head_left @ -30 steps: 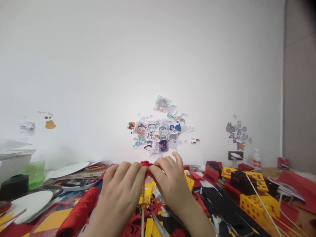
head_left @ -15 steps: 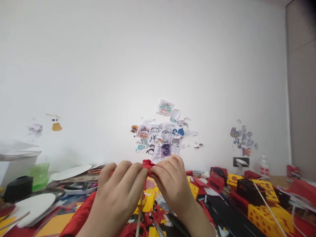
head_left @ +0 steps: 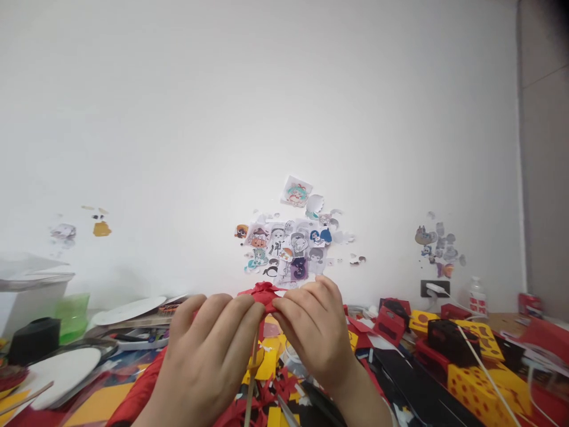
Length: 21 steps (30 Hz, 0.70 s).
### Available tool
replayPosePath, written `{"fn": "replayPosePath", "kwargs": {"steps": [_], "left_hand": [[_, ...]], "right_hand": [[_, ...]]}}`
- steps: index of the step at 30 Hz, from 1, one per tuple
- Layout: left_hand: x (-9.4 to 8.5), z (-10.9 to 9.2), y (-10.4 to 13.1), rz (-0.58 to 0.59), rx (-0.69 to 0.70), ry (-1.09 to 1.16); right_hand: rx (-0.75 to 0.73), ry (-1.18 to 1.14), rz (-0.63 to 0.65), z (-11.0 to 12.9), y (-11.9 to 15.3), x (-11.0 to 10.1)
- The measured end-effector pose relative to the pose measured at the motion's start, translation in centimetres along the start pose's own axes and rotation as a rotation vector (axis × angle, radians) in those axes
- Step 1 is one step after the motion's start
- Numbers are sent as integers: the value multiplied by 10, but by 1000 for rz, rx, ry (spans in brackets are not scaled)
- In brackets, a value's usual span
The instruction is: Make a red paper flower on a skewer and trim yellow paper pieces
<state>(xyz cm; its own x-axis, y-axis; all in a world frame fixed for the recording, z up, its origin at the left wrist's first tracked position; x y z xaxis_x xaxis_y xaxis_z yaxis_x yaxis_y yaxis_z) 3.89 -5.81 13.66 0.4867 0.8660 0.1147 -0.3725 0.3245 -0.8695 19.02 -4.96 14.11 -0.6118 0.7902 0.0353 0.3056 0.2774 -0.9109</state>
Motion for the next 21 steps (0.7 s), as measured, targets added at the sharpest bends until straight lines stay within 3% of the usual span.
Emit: {"fn": "replayPosePath", "kwargs": {"steps": [15, 21], "left_hand": [[1, -1, -4, 0, 95, 185], [2, 5, -8, 47, 37, 185]], "right_hand": [[-176, -127, 9, 6, -10, -8], [-81, -151, 33, 0, -9, -7]]}}
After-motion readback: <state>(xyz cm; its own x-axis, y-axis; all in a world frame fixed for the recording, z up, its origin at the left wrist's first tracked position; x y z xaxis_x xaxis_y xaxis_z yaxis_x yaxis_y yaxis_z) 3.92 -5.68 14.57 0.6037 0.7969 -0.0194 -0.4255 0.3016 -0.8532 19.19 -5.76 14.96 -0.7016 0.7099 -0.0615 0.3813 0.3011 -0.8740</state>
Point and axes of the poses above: each hand's wrist, its own y-axis away from the middle knuckle, its own x-axis out of the palm, z = x × y, the point moved 2 cm from there along -y, towards the middle knuckle, and after that the axes turned 6 degrees about -z, right-handed, at the moved point
